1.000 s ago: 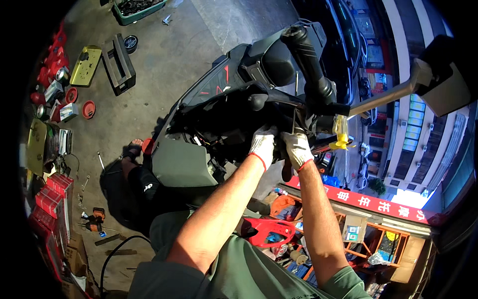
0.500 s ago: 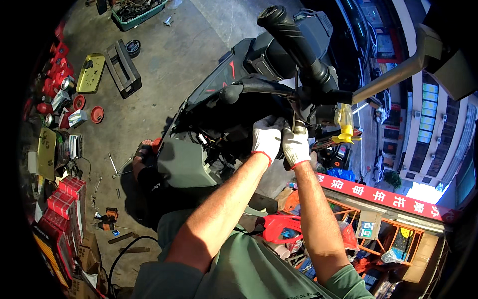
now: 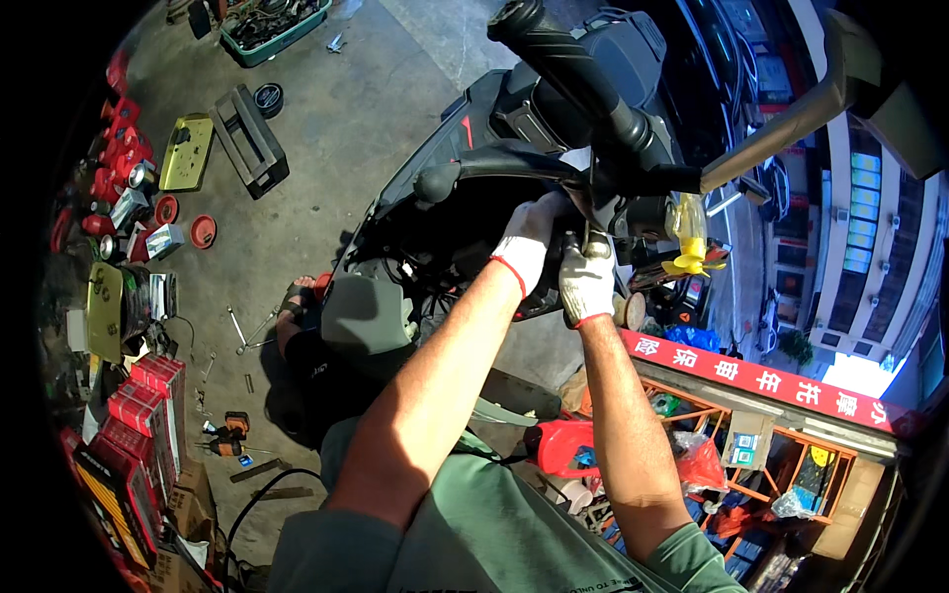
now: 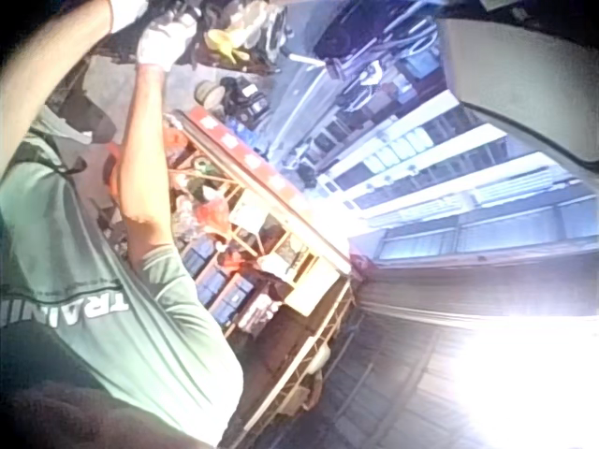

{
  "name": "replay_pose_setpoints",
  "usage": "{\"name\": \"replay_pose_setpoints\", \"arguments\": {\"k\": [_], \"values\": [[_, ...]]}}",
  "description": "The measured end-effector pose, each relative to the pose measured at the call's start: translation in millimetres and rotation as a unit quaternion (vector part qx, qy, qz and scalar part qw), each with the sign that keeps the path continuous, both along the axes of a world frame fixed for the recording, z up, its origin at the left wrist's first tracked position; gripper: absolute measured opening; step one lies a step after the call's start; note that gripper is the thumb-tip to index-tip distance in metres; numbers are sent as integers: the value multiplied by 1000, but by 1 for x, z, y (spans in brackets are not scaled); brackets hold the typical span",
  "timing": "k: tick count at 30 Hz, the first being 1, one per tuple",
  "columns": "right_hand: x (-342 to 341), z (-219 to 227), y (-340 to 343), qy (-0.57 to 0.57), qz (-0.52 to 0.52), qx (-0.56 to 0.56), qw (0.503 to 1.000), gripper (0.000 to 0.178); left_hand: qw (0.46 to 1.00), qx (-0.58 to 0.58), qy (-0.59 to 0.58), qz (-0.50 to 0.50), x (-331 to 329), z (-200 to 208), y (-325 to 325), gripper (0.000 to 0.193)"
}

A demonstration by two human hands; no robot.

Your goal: The person works on the dashboard and upper frame of a motorcycle, using a screwdriver to tighten components and manipulating wires and connectors by hand inside the front panel.

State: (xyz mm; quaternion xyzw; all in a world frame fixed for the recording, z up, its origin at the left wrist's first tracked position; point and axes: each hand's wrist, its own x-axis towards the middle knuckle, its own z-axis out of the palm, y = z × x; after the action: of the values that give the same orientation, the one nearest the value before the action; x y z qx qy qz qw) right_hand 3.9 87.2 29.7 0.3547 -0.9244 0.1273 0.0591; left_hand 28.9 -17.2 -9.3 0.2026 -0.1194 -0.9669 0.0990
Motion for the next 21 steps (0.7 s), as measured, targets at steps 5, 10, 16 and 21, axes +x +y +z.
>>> {"name": "replay_pose_setpoints", "arguments": {"k": [5,10,16,21], "values": [[4,4,-3,-110,-73,-73,989,21,993,-111,-46,0,-18,-5,-4,35],[10,11,-2,-94,-106,-49,989,26,981,-167,-66,70,-48,-34,21,24],[21,11,-18,-103,-139,1,985,28,858,-484,-8,172,-68,-98,17,21],[19,10,1,-68,-161,-50,983,36,725,-689,6,-3,-43,-41,-10,28]]}}
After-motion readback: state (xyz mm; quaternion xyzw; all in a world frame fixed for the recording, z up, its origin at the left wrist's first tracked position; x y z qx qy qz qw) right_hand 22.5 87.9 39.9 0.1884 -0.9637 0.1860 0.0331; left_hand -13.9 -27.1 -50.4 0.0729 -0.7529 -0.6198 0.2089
